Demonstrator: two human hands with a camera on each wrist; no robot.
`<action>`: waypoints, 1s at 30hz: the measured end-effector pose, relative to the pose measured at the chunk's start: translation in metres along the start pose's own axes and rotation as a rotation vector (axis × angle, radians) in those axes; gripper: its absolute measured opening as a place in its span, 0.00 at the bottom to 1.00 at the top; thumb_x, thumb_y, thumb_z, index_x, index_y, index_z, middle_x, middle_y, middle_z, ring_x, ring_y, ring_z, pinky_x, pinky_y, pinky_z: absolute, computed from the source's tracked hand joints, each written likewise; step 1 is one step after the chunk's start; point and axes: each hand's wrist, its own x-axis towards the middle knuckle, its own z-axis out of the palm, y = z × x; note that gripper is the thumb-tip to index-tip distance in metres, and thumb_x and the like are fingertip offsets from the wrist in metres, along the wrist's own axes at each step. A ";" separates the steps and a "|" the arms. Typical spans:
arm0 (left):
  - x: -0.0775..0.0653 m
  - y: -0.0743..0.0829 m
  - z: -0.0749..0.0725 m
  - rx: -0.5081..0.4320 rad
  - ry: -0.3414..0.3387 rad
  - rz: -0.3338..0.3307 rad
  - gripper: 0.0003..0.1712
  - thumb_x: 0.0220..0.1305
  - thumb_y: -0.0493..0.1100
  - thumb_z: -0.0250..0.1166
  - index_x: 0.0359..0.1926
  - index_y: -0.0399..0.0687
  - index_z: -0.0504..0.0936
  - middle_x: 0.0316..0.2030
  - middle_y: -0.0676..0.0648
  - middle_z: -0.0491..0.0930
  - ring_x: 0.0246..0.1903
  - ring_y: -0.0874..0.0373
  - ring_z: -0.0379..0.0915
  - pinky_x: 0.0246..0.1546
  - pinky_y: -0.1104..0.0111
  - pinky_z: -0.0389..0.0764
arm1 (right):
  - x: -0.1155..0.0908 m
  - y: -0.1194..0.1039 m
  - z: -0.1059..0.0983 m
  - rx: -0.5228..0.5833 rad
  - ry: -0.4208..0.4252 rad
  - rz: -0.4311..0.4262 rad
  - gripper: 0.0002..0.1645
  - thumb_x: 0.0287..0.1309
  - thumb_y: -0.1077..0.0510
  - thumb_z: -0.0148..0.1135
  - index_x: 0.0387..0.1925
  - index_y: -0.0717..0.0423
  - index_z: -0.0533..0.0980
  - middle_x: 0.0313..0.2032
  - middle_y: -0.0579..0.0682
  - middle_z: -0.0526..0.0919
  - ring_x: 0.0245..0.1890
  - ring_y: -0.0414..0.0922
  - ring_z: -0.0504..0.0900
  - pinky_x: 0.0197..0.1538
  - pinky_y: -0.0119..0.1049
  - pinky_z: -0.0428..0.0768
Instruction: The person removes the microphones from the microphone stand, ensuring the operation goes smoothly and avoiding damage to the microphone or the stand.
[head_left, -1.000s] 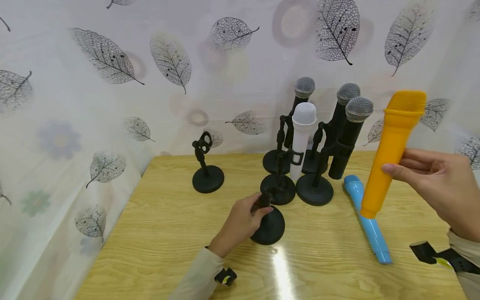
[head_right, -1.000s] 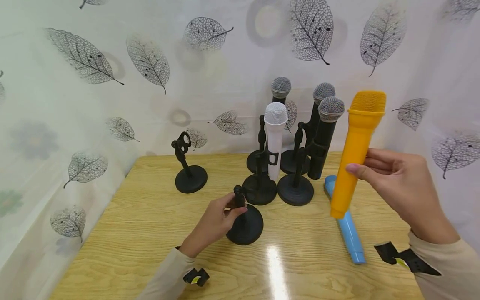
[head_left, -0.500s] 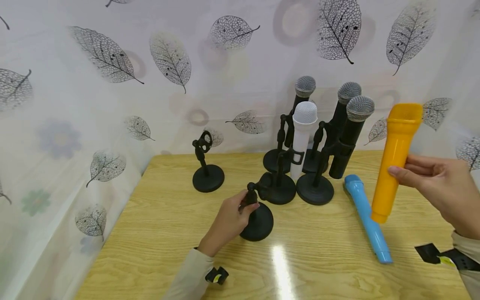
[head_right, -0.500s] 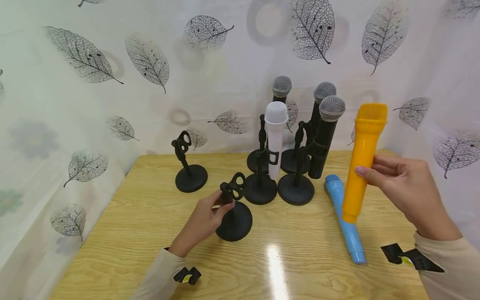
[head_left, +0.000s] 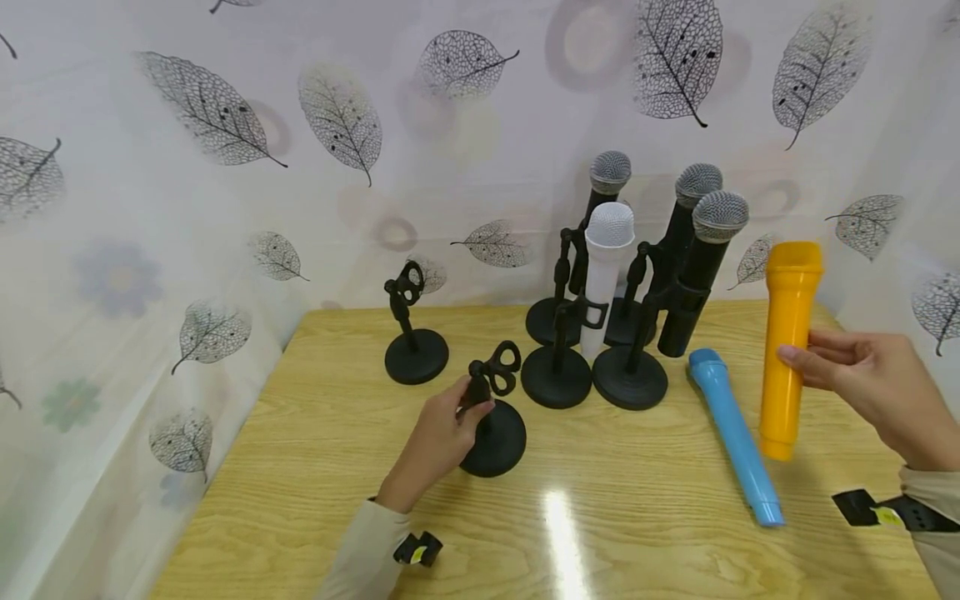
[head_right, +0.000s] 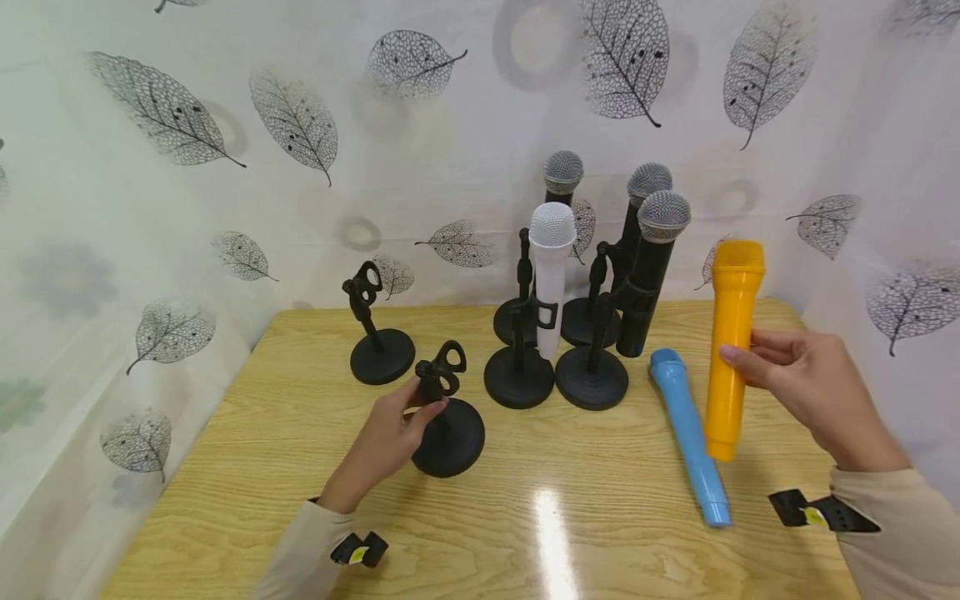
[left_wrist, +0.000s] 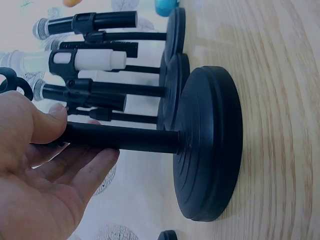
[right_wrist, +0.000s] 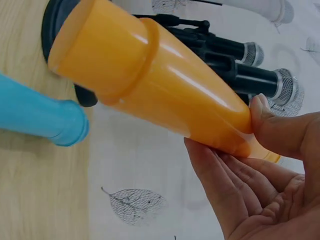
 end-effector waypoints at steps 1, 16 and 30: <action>0.000 -0.001 -0.001 0.000 0.002 -0.002 0.05 0.73 0.41 0.63 0.45 0.46 0.78 0.37 0.49 0.83 0.37 0.61 0.78 0.36 0.67 0.79 | 0.000 0.002 0.000 -0.005 -0.011 0.006 0.39 0.71 0.53 0.63 0.64 0.83 0.64 0.43 0.37 0.84 0.31 0.26 0.82 0.31 0.20 0.78; -0.007 -0.014 -0.020 -0.044 0.038 -0.048 0.06 0.74 0.38 0.61 0.49 0.43 0.78 0.44 0.43 0.85 0.50 0.54 0.81 0.49 0.58 0.83 | 0.008 0.034 0.001 -0.115 -0.121 0.190 0.51 0.73 0.43 0.57 0.66 0.89 0.53 0.61 0.86 0.63 0.30 0.44 0.88 0.51 0.69 0.69; -0.014 -0.020 -0.036 -0.061 0.050 -0.166 0.10 0.76 0.38 0.58 0.55 0.44 0.77 0.51 0.43 0.83 0.57 0.49 0.79 0.53 0.53 0.80 | 0.006 0.059 0.002 -0.140 -0.223 0.225 0.51 0.74 0.42 0.55 0.64 0.91 0.54 0.56 0.84 0.71 0.40 0.63 0.87 0.42 0.53 0.84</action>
